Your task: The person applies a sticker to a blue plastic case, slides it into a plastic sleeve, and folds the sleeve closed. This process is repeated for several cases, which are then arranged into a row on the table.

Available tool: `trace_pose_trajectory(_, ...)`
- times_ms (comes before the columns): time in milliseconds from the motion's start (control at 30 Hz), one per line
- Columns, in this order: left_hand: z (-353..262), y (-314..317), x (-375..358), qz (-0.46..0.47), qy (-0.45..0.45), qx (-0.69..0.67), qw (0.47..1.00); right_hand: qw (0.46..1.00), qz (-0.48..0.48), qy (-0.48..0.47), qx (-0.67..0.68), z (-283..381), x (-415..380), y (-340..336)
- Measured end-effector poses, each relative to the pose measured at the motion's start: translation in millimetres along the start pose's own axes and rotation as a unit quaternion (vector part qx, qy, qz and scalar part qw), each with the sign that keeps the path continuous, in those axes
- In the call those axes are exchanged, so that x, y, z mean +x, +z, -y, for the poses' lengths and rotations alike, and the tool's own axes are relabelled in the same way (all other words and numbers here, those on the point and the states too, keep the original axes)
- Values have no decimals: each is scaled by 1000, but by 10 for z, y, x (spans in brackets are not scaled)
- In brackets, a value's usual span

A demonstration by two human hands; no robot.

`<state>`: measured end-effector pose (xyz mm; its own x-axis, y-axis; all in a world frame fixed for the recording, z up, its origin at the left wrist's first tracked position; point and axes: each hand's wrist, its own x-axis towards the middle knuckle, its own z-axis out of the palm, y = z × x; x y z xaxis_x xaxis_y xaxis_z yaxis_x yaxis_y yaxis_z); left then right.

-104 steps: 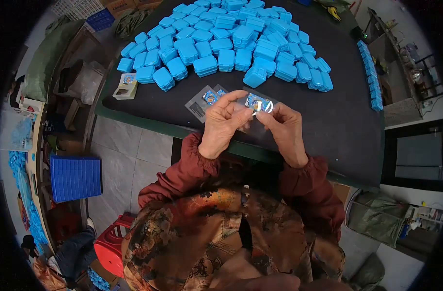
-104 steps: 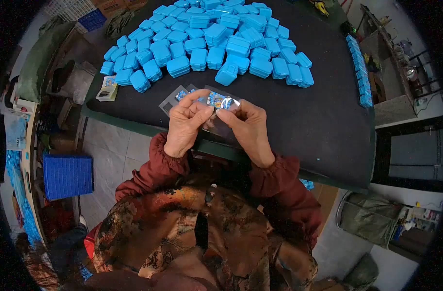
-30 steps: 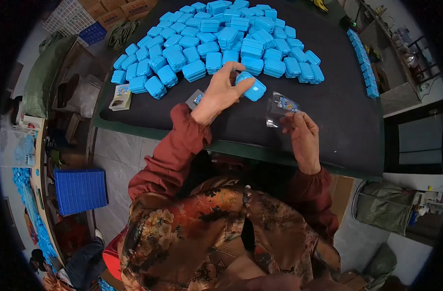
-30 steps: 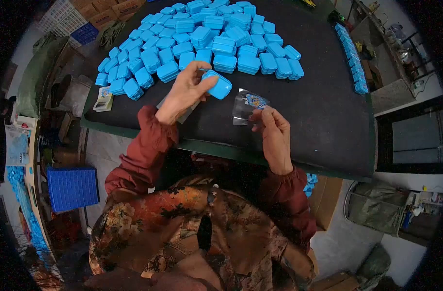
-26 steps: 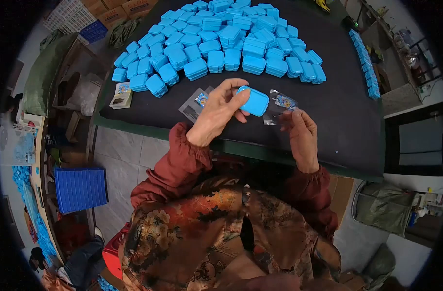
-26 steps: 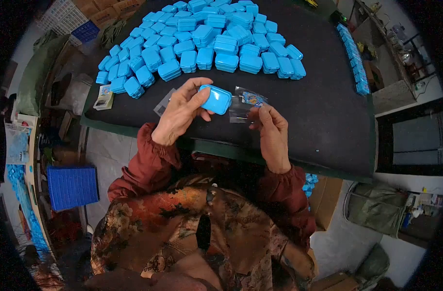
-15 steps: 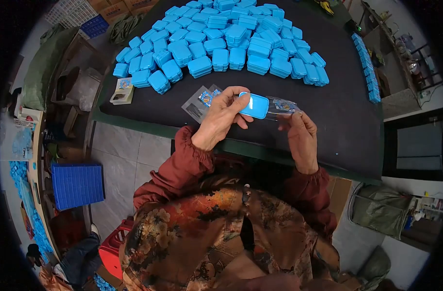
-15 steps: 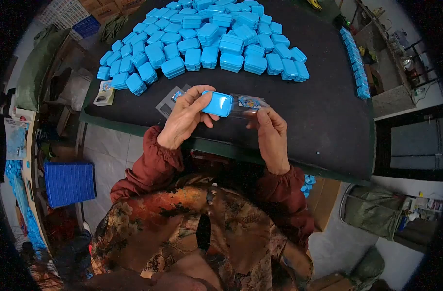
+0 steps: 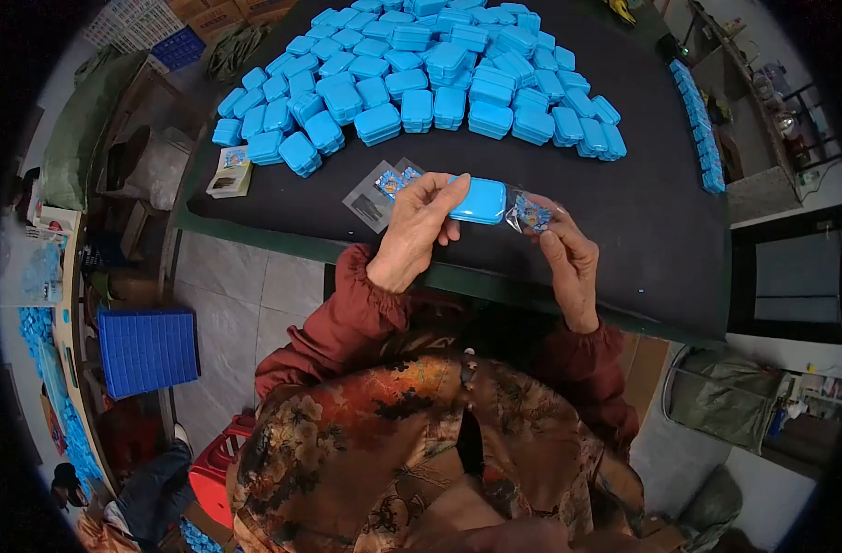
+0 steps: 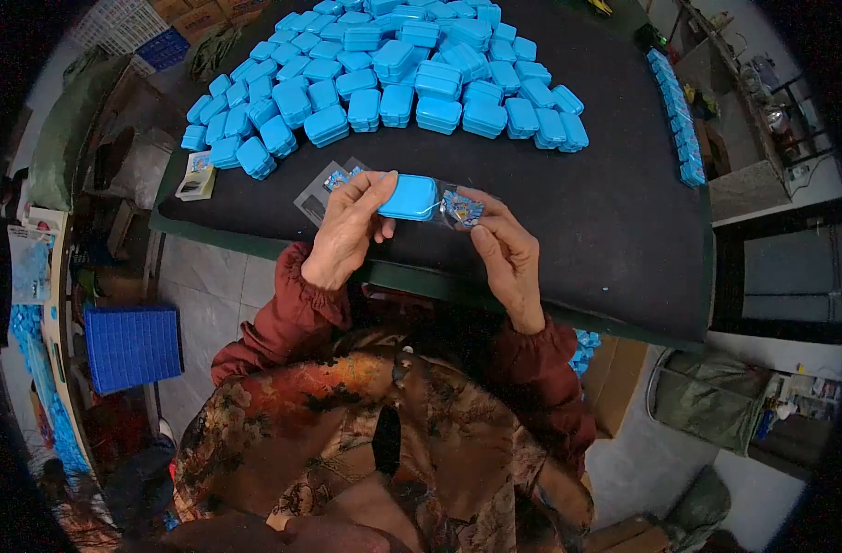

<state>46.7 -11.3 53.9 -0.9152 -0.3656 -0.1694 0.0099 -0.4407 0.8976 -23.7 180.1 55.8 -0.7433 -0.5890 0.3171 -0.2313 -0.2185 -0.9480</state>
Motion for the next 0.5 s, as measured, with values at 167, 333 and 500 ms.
trace_pose_trajectory(167, 14, 42, -15, 3, -28, -13, 1000, 999, 6, -17, -37, -47, -44, -66)
trace_pose_trajectory(333, 8, 63, -61, 22, -26, -5, 999, 998, 12, -20, -55, 45, -82, -87)
trace_pose_trajectory(500, 49, -6, -88, 78, 28, 5, 997, 984, 38, -103, -144, 40, -82, -132)
